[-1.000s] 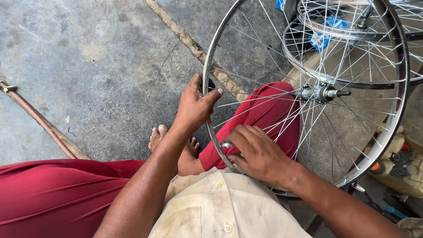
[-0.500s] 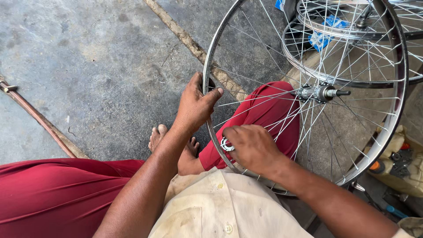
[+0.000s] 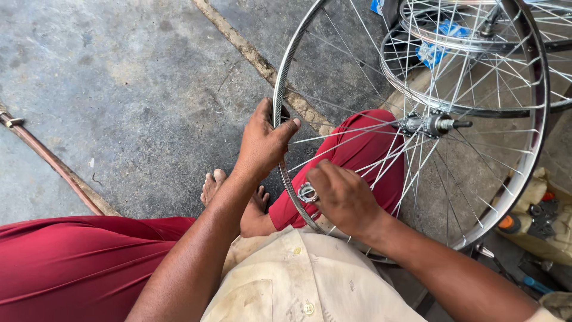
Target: The person sits on the floor and uses a spoke wrench to tighten the nipples on a bicycle wheel rim. They rotate the wheel and adjust multiple spokes sequentially to true the wheel.
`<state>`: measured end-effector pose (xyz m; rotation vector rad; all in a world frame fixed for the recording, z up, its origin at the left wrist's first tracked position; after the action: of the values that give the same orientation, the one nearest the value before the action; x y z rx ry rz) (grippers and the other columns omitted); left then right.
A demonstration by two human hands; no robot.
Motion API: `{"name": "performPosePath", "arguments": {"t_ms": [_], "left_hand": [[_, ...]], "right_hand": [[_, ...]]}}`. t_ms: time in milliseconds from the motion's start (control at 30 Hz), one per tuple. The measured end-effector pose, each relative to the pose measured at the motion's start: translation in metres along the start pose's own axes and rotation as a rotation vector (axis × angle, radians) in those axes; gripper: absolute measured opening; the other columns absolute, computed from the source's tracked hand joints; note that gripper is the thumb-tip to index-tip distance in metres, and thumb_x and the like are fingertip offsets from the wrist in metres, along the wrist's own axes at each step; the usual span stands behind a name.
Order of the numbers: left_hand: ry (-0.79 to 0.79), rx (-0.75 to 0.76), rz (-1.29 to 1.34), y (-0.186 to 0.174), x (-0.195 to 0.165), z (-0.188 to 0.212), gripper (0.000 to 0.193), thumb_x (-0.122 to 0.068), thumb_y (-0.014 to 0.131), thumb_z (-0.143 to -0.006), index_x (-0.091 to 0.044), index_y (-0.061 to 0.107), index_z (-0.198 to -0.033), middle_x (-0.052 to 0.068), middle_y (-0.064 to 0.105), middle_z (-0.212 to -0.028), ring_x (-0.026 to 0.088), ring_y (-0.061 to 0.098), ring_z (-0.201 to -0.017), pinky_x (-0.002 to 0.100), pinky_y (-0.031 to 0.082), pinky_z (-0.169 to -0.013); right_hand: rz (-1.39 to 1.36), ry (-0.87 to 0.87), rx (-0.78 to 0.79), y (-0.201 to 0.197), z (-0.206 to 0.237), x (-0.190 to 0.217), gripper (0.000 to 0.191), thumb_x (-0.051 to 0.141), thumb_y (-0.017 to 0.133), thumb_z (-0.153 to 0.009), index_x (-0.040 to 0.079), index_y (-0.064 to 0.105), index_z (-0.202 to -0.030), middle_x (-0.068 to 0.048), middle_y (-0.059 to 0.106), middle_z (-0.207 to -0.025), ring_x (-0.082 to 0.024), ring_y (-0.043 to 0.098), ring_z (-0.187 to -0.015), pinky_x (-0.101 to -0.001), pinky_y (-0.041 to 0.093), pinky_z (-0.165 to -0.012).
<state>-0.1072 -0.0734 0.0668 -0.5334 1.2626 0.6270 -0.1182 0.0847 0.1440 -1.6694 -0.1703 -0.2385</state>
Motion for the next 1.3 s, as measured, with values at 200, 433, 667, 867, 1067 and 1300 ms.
{"name": "performPosePath", "arguments": {"t_ms": [200,433,667,867,1067,1300], "left_hand": [[0.015,0.002,0.003,0.0,0.002,0.0,0.032,-0.022,0.076,-0.085,-0.007,0.053,-0.099,0.001,0.057,-0.068,0.011,0.057,-0.052,0.03,0.048,-0.046],[-0.008,0.016,0.002,0.0,0.006,-0.001,0.032,-0.023,0.076,-0.085,-0.006,0.052,-0.098,0.002,0.057,-0.067,0.012,0.057,-0.052,0.031,0.048,-0.045],[-0.135,0.046,-0.009,0.0,0.024,-0.003,0.035,-0.035,0.077,-0.089,-0.006,0.058,-0.098,0.003,0.059,-0.066,0.011,0.058,-0.052,0.03,0.049,-0.046],[-0.05,-0.023,-0.001,-0.003,0.022,-0.008,0.037,-0.032,0.079,-0.09,-0.003,0.06,-0.101,0.001,0.061,-0.072,0.01,0.059,-0.054,0.028,0.05,-0.047],[-0.117,0.012,0.142,0.0,0.033,-0.005,0.035,-0.026,0.078,-0.086,-0.008,0.058,-0.107,0.002,0.059,-0.071,0.012,0.056,-0.051,0.028,0.044,-0.045],[-0.05,0.048,0.207,0.006,0.033,-0.006,0.031,-0.02,0.078,-0.091,-0.005,0.054,-0.104,0.002,0.057,-0.078,0.011,0.055,-0.059,0.028,0.049,-0.05]], "right_hand": [[-0.031,0.052,0.162,0.014,-0.003,-0.001,0.034,0.016,0.071,-0.077,0.003,0.062,-0.108,-0.013,0.065,-0.094,-0.032,0.066,-0.09,-0.0463,0.054,-0.08],[-0.217,0.013,0.206,0.001,-0.005,-0.002,0.041,0.019,0.071,-0.077,0.0,0.063,-0.112,-0.014,0.066,-0.097,-0.035,0.064,-0.094,-0.048,0.052,-0.084],[0.058,-0.184,-0.05,-0.007,0.004,0.028,0.021,0.014,0.067,-0.086,0.004,0.057,-0.103,-0.014,0.061,-0.101,-0.032,0.063,-0.098,-0.0478,0.052,-0.093],[-0.308,-0.07,0.253,-0.001,0.015,0.01,0.029,0.019,0.069,-0.08,0.002,0.059,-0.102,-0.015,0.061,-0.103,-0.035,0.064,-0.099,-0.0465,0.052,-0.086],[-0.176,-0.229,0.019,-0.023,0.027,0.024,0.021,0.011,0.068,-0.081,0.003,0.06,-0.098,-0.017,0.061,-0.114,-0.032,0.064,-0.1,-0.0439,0.053,-0.091],[-0.269,0.046,0.027,-0.03,0.023,-0.026,0.016,0.018,0.064,-0.098,0.003,0.065,-0.105,-0.015,0.061,-0.109,-0.029,0.066,-0.092,-0.0426,0.054,-0.084]]}}
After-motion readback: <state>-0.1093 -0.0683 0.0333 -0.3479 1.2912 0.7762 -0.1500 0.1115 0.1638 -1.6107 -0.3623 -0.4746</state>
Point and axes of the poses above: each hand's wrist, its own z-axis away from the middle knuckle, its own y-axis out of the palm, x = y × z, the point moved 10 cm from there along -z, towards the middle knuckle
